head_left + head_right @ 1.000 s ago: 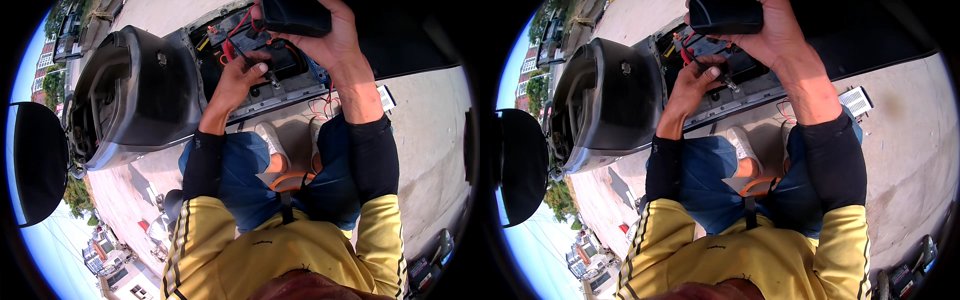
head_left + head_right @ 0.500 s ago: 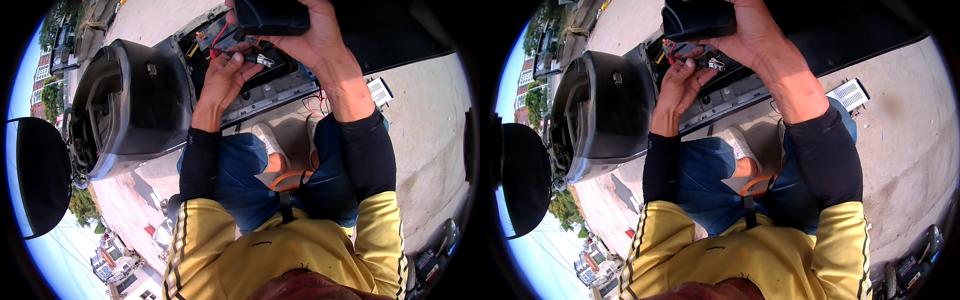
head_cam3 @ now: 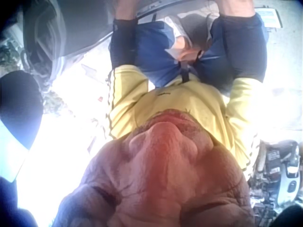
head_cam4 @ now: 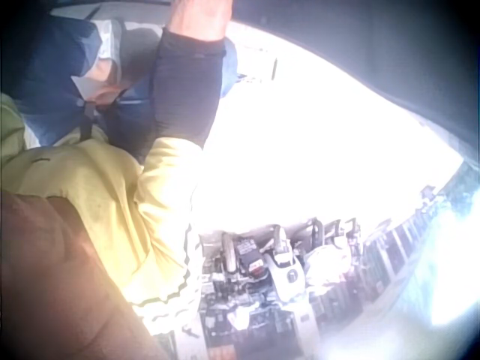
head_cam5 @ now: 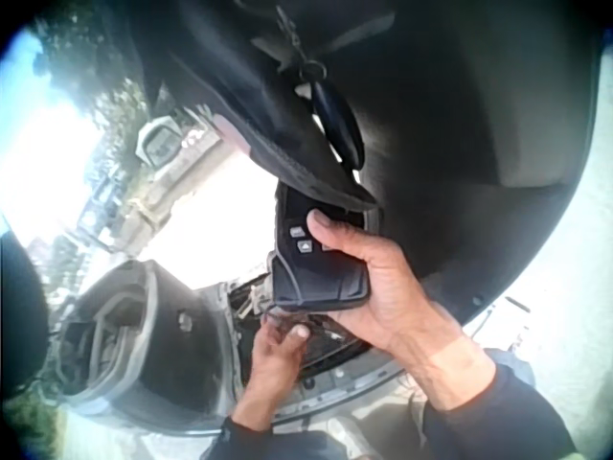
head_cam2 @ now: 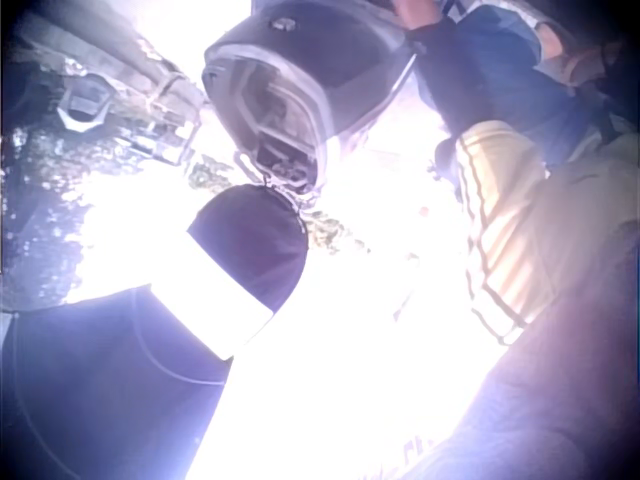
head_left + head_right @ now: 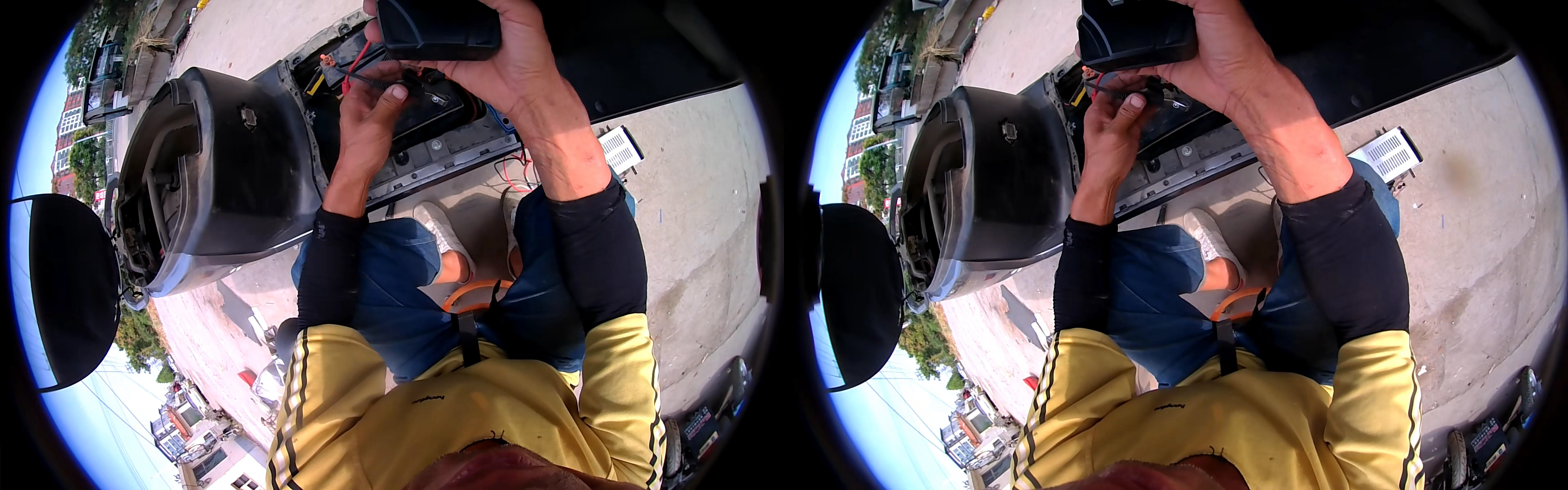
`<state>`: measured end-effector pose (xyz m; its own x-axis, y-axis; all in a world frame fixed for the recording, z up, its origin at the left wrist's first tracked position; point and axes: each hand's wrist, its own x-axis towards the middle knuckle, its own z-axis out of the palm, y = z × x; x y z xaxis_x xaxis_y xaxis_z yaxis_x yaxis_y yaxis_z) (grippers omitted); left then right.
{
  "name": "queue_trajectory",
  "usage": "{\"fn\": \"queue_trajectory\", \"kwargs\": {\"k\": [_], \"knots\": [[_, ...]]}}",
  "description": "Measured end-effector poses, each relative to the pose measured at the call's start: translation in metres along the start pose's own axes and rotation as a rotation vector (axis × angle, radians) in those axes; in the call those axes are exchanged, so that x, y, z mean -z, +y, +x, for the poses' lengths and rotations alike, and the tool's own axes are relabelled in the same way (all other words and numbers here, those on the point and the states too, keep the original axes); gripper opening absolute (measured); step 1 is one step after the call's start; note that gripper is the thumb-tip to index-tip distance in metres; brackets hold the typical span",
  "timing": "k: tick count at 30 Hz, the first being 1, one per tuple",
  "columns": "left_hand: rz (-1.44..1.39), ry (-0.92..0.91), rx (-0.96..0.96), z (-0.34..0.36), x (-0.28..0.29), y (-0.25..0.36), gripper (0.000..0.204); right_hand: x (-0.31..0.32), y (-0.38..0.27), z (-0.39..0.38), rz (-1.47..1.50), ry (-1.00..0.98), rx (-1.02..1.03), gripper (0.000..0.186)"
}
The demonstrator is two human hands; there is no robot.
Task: The person uses a handheld battery tester to check the voltage of a scooter's battery. They connect the tester's probes to the battery terminals, operate the device's buttons, and observe the readings on the screen.
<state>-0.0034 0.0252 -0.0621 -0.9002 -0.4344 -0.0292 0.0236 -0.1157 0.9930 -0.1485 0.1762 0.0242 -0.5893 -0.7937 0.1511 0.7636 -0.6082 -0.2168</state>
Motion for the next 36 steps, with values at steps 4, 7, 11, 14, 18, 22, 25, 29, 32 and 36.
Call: {"fn": "queue_trajectory", "kwargs": {"k": [4, 7, 11, 14, 18, 22, 25, 29, 32, 36], "knots": [[0.374, 0.105, -0.184, 0.008, -0.009, -0.008, 0.033, 0.003, 0.0, 0.001, -0.01, -0.023, 0.013, 0.027], [0.469, 0.129, -0.3, 0.018, -0.016, -0.009, 0.028, 0.002, 0.0, 0.002, -0.031, -0.01, 0.029, 0.026], [0.512, 0.158, -0.35, 0.025, -0.021, -0.004, 0.026, 0.003, 0.001, 0.002, -0.017, -0.026, 0.014, 0.027], [0.699, 0.179, -0.359, 0.03, -0.013, -0.008, 0.027, 0.004, 0.0, 0.002, 0.0, -0.052, -0.004, 0.027], [0.734, 0.174, -0.434, 0.036, -0.016, -0.01, 0.028, 0.004, -0.003, 0.001, 0.014, -0.035, -0.015, 0.027], [0.793, 0.156, -0.418, 0.038, -0.015, -0.007, 0.027, 0.002, -0.004, -0.001, 0.008, -0.089, -0.045, 0.027], [0.884, 0.138, -0.388, 0.039, -0.015, 0.0, 0.028, 0.003, -0.003, 0.0, 0.028, -0.026, -0.022, 0.028], [0.89, 0.104, -0.406, 0.042, -0.017, 0.004, 0.034, 0.012, -0.003, 0.005, 0.037, -0.192, -0.049, 0.026], [0.909, 0.106, -0.363, 0.049, -0.009, 0.0, 0.02, 0.013, -0.001, 0.006, 0.037, -0.132, -0.027, 0.023], [1.025, 0.08, -0.449, 0.053, -0.011, 0.003, 0.024, 0.007, 0.0, 0.002, 0.045, -0.037, -0.029, 0.022]]}}
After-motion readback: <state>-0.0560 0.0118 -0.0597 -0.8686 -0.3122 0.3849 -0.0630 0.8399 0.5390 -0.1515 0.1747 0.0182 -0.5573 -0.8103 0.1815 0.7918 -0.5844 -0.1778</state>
